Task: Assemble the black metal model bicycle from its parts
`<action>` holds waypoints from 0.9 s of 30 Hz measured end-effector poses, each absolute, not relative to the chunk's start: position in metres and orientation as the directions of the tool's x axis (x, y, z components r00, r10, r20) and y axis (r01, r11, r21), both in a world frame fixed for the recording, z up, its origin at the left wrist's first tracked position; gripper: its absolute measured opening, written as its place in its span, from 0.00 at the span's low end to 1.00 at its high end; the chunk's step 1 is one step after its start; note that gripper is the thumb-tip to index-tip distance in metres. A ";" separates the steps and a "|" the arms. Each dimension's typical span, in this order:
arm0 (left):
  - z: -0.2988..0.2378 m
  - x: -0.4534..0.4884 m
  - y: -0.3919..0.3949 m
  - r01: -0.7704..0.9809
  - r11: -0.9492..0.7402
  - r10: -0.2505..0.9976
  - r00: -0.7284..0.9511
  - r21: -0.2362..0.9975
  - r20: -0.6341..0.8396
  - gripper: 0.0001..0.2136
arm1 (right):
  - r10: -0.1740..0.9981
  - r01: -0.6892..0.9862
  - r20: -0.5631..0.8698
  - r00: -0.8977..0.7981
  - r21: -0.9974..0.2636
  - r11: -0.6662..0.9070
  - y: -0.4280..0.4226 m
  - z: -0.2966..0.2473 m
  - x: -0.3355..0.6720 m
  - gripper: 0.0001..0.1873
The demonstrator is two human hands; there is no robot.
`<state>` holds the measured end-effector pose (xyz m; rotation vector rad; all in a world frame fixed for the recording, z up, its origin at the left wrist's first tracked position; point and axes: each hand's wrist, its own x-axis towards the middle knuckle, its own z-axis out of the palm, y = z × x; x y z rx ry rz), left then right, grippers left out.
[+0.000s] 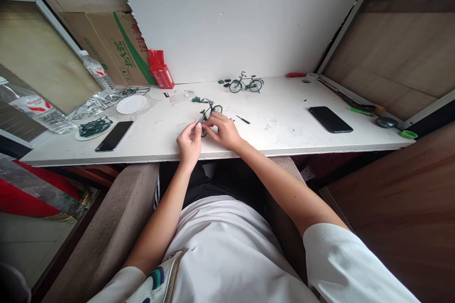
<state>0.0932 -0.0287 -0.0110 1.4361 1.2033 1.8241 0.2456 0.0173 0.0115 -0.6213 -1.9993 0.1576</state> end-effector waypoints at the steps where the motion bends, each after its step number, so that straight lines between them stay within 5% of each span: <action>1: -0.010 0.094 -0.030 0.113 -0.469 0.823 -0.304 0.876 0.480 0.25 | 0.490 0.364 0.789 -0.370 -0.362 0.858 0.017 0.011 0.246 0.12; 27: -0.008 0.095 -0.033 0.092 -0.460 0.827 -0.317 0.883 0.464 0.26 | 0.477 0.381 0.791 -0.384 -0.335 0.862 0.015 0.014 0.245 0.12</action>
